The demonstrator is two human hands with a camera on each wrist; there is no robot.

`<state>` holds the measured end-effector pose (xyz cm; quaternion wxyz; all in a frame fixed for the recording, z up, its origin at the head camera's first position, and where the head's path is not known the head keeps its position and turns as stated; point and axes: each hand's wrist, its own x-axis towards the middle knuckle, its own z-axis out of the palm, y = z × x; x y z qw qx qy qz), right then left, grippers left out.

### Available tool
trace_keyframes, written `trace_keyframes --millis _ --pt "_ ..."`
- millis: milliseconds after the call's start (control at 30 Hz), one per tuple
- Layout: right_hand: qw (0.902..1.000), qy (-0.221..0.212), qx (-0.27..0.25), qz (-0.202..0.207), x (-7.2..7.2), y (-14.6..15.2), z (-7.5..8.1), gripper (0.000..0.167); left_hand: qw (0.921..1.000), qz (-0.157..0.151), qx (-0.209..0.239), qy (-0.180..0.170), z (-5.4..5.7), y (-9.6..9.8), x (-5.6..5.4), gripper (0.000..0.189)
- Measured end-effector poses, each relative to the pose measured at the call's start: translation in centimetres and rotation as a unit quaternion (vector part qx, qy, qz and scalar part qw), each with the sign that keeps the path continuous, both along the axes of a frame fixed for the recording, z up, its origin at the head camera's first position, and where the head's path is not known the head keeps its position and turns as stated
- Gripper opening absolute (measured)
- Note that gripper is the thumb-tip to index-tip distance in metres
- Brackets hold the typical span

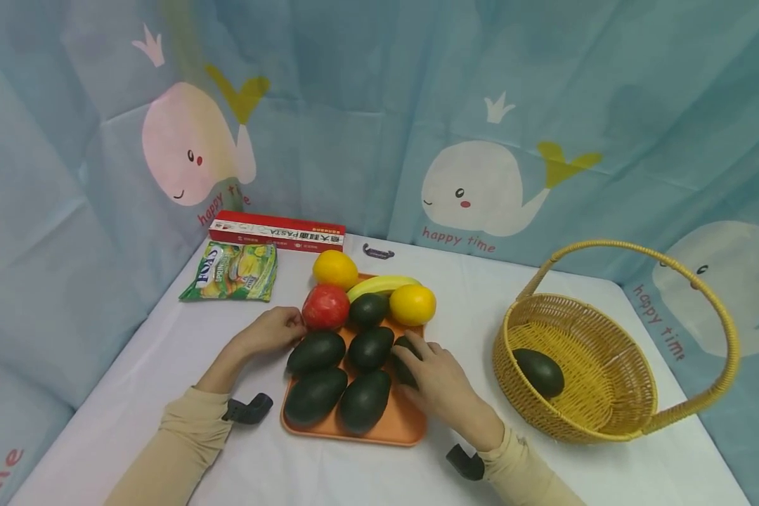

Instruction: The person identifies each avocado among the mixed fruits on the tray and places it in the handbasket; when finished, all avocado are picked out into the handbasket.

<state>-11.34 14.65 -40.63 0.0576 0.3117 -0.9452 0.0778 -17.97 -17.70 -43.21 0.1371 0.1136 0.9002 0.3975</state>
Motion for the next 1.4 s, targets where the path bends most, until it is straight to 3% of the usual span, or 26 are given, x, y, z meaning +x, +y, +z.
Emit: trace_keyframes --millis 100,200,400,567,667,800,867,1167,1300,1400 --pt "0.9997 -0.003 -0.021 -0.011 0.4 0.4 0.5 0.060 1.0000 0.002 -0.002 -0.004 -0.1 0.0 0.0 0.015" --pt "0.9962 0.020 -0.063 -0.057 1.0 2.4 2.0 0.061 1.0000 0.003 -0.003 -0.004 -0.2 0.0 0.0 0.015" --pt "0.9713 0.074 -0.139 -0.178 1.8 9.5 5.9 0.061 0.9999 0.009 -0.013 -0.004 0.0 0.0 -0.1 0.016" --pt "0.9573 0.097 -0.111 -0.248 1.6 15.3 7.3 0.065 0.9998 0.009 -0.019 0.002 0.1 -0.1 -0.3 0.016" --pt "0.9563 0.064 -0.059 -0.279 1.6 17.8 7.0 0.070 0.9998 0.007 -0.019 0.002 0.1 -0.1 -0.3 0.015" --pt "0.9569 -0.017 0.012 -0.290 1.4 19.5 5.8 0.077 0.9998 0.006 -0.018 0.000 0.0 -0.1 -0.3 0.015" --pt "0.9572 -0.038 0.030 -0.285 1.2 19.9 5.3 0.078 0.9998 0.007 -0.017 0.000 -0.1 -0.1 -0.2 0.015" --pt "0.9511 -0.120 0.053 -0.280 0.8 20.6 4.2 0.073 0.9997 0.008 -0.024 0.003 -0.2 0.0 -0.3 0.014" --pt "0.9524 -0.089 0.058 -0.286 1.3 19.5 4.8 0.069 0.9996 0.007 -0.029 0.003 -0.2 0.0 -0.3 0.014" --pt "0.9637 0.001 0.023 -0.266 1.6 17.1 5.6 0.058 0.9994 0.010 -0.032 0.002 -0.1 0.0 -0.3 0.014"
